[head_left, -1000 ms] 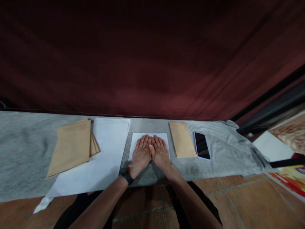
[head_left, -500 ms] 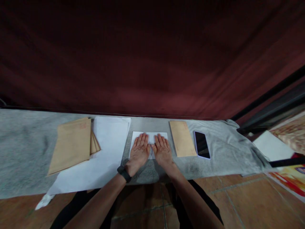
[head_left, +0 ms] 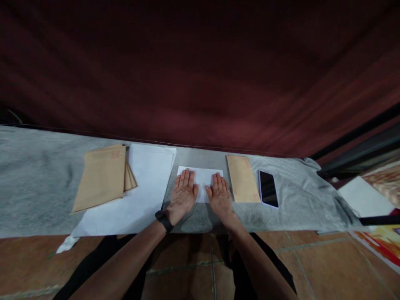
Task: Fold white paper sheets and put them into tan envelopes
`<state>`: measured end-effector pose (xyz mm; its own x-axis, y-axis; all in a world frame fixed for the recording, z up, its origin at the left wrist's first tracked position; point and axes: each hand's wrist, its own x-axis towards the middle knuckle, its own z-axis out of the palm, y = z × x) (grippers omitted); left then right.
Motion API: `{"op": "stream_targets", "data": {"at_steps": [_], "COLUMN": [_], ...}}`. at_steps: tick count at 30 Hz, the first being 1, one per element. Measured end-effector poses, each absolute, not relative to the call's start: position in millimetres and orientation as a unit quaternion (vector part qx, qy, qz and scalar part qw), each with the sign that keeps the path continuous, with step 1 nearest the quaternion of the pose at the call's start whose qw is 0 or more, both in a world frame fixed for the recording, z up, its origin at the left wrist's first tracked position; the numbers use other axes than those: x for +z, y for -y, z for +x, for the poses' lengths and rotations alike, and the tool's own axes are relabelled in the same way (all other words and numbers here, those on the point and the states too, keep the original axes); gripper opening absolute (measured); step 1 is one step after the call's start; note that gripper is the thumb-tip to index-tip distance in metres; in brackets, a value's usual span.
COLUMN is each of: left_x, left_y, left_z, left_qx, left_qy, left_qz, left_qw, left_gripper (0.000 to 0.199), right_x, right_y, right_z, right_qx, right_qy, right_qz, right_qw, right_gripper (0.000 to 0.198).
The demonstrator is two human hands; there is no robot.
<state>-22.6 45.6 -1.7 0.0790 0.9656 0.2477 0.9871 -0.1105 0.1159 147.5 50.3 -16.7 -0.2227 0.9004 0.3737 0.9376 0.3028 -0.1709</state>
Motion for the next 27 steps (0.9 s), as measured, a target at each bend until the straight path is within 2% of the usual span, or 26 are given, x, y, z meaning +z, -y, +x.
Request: {"op": "stream_targets", "data": {"at_steps": [7,11,19,27], "left_x": [3,9,7,2], "left_y": [-43,-37,0,2], "left_z": [-24,-22,-5,-5], "left_qx": [-0.133,-0.146,-0.127,-0.098], "left_qy": [0.667,0.64,0.549,0.558], "left_qz": [-0.732,-0.752,-0.826,-0.824], "left_qw": [0.043,0.051,0.021,0.001], "left_gripper": [0.067,0.063,0.063,0.064], "right_x": [-19,-9,5,0], "right_y": [-45,-39,-6,-4], "right_z": [158,159,144,153], "right_qx": [-0.055,-0.038,0.064,0.055], "right_qy": [0.781,0.779,0.841,0.844], "right_qz": [-0.581,-0.583,-0.506,-0.512], "right_qw": [0.222,0.227,0.181,0.153], "right_gripper": [0.063,0.06,0.057,0.059]}}
